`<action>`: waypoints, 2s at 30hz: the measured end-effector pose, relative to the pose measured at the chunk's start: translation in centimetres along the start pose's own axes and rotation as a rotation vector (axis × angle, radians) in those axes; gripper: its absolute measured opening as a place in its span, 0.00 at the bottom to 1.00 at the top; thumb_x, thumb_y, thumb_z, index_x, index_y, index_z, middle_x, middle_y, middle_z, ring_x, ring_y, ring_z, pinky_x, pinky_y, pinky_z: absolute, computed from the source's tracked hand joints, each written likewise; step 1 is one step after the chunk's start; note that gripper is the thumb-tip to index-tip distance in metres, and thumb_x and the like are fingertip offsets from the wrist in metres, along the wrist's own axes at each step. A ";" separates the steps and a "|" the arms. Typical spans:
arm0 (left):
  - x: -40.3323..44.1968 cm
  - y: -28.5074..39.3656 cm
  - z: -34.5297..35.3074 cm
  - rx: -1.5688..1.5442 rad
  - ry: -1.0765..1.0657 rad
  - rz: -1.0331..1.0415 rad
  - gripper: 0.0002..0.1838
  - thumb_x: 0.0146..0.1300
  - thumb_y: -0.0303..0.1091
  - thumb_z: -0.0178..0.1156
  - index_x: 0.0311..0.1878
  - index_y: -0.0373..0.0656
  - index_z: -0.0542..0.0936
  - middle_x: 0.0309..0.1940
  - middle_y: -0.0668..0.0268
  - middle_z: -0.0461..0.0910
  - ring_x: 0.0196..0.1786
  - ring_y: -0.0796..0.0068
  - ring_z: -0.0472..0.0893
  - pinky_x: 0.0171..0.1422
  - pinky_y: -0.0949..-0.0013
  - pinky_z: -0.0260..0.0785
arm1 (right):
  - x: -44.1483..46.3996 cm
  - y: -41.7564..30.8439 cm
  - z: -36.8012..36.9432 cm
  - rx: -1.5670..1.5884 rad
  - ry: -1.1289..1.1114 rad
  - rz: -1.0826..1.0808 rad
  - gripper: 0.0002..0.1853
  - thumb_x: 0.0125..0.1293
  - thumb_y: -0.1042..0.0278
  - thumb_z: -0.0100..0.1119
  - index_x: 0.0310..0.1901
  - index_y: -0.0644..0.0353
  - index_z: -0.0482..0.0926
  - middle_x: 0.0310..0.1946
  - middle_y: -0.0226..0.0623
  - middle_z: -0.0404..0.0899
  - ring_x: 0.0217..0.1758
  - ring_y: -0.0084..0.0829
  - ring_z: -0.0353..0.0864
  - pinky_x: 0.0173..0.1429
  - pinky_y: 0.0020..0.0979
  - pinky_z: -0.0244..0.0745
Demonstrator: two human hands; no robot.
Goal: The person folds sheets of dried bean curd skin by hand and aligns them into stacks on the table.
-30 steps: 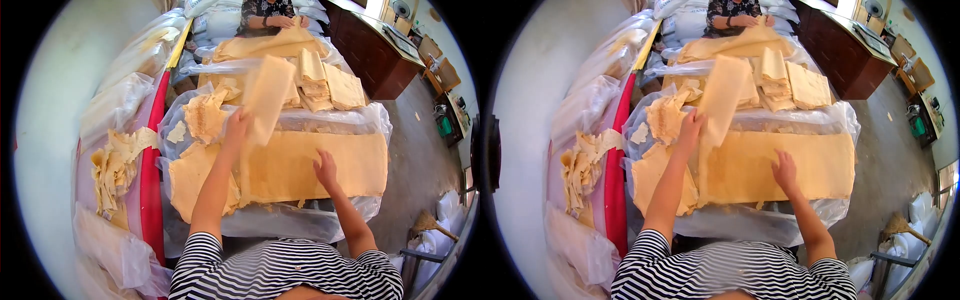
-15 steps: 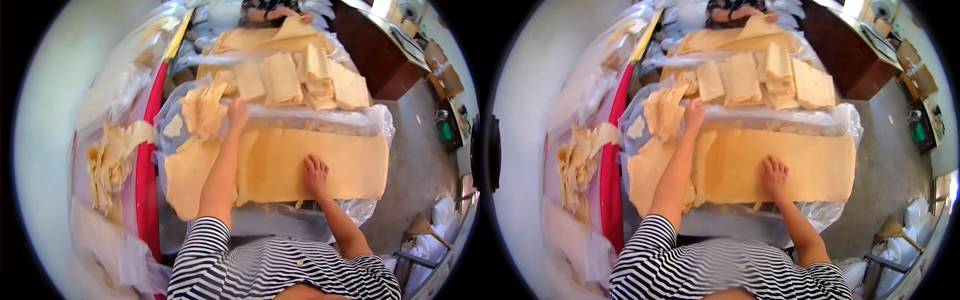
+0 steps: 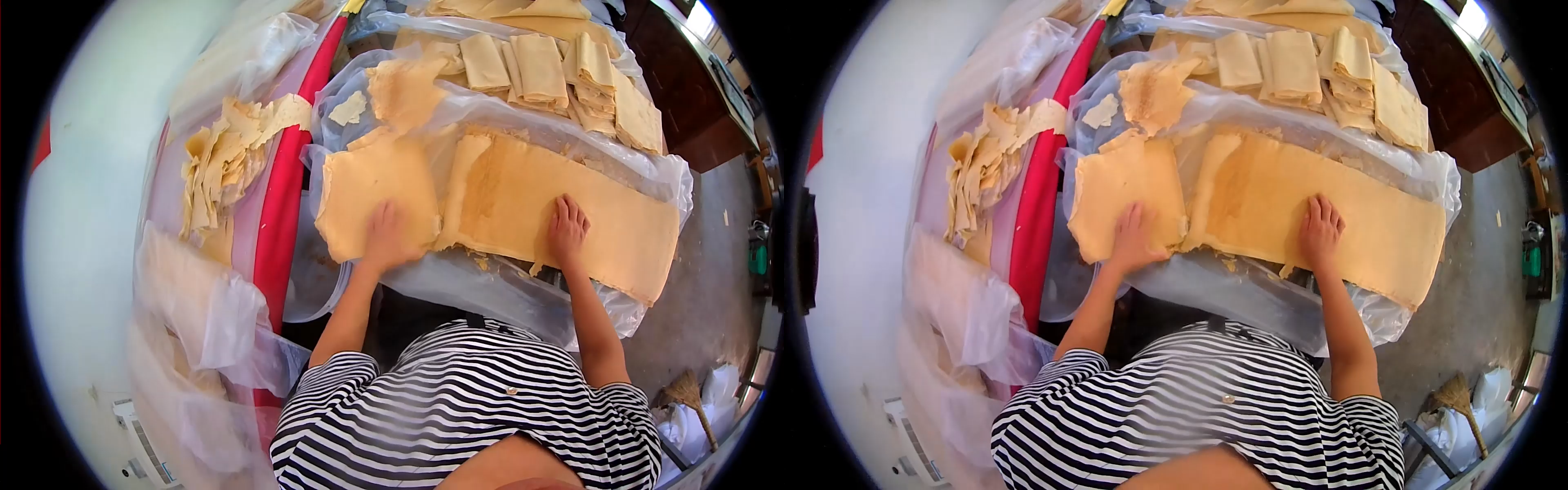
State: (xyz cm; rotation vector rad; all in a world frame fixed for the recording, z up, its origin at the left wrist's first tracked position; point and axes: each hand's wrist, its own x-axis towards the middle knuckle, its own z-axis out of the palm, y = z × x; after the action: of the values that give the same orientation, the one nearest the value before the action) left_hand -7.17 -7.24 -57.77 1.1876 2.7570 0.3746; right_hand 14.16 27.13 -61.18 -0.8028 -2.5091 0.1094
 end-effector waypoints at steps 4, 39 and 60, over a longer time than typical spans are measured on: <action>-0.6 -0.1 1.8 -0.012 0.187 0.089 0.44 0.41 0.47 0.72 0.65 0.47 0.68 0.69 0.52 0.57 0.72 0.50 0.54 0.73 0.50 0.49 | -0.2 0.2 0.0 -0.030 -0.011 -0.038 0.19 0.64 0.65 0.51 0.57 0.53 0.73 0.61 0.32 0.70 0.64 0.36 0.67 0.67 0.39 0.56; -2.1 -12.4 1.0 -0.836 0.576 -0.766 0.21 0.51 0.26 0.61 0.52 0.36 0.77 0.42 0.60 0.80 0.44 0.69 0.79 0.49 0.66 0.71 | -1.5 0.3 0.6 -0.066 -0.084 -0.015 0.21 0.68 0.63 0.47 0.62 0.52 0.70 0.65 0.34 0.66 0.69 0.36 0.62 0.71 0.40 0.51; -5.0 -11.8 0.0 -0.419 0.366 -0.656 0.19 0.47 0.38 0.67 0.41 0.36 0.78 0.33 0.58 0.82 0.36 0.64 0.81 0.43 0.65 0.72 | -0.9 -0.5 0.0 0.010 -0.099 -0.047 0.20 0.64 0.66 0.51 0.59 0.53 0.71 0.64 0.35 0.67 0.68 0.38 0.62 0.70 0.41 0.53</action>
State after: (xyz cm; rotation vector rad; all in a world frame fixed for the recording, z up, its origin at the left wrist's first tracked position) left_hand -11.93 -18.69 -60.90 0.1037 2.9233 1.0872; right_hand 14.57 26.24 -61.43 -0.7503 -2.6167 0.1487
